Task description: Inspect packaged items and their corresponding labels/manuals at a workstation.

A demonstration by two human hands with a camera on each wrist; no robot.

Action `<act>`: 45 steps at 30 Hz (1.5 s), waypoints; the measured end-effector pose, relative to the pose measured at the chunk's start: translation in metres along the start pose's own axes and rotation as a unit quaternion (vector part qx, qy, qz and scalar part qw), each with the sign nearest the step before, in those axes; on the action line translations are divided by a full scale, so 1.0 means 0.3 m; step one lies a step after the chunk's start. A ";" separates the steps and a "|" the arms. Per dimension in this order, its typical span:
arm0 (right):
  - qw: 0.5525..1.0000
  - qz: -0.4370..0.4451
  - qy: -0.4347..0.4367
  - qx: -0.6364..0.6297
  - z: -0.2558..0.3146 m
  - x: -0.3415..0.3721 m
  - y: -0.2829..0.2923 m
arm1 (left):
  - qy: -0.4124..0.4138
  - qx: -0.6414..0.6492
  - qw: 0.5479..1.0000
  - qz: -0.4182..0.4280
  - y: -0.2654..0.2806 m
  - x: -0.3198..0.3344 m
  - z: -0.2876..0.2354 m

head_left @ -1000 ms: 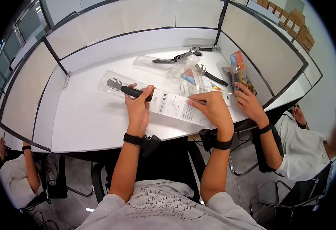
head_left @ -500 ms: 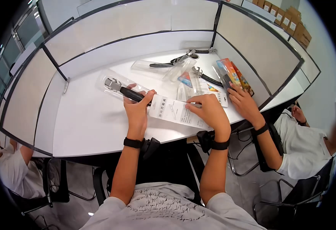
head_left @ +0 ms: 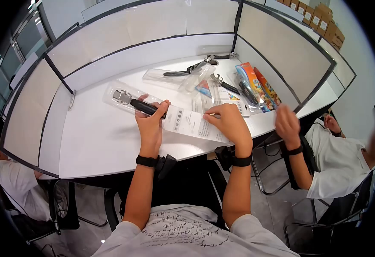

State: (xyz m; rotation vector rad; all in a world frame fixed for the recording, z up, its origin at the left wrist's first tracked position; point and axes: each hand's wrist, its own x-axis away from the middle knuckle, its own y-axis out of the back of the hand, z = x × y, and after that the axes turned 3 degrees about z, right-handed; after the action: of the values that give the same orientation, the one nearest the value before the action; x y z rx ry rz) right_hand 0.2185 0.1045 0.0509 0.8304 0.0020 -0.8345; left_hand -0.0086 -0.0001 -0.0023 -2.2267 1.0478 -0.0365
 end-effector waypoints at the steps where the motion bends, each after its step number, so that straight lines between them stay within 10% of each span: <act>1: 1.000 0.003 -0.004 -0.023 0.005 -0.002 0.005 | -0.004 -0.005 1.000 0.003 -0.003 0.000 0.000; 19: 0.992 -0.001 0.119 0.046 0.035 -0.042 -0.137 | 0.023 0.030 0.998 -0.050 -0.027 0.001 -0.022; 45: 0.994 -0.031 -0.063 -0.078 -0.013 -0.061 -0.084 | 0.133 0.153 0.964 0.171 -0.033 0.031 -0.086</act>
State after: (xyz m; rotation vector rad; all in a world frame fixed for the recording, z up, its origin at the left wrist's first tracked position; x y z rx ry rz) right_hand 0.1905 0.1092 0.0373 0.6323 -0.0192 -0.9315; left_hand -0.0032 -0.0165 0.0213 -1.7706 1.4535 -0.3311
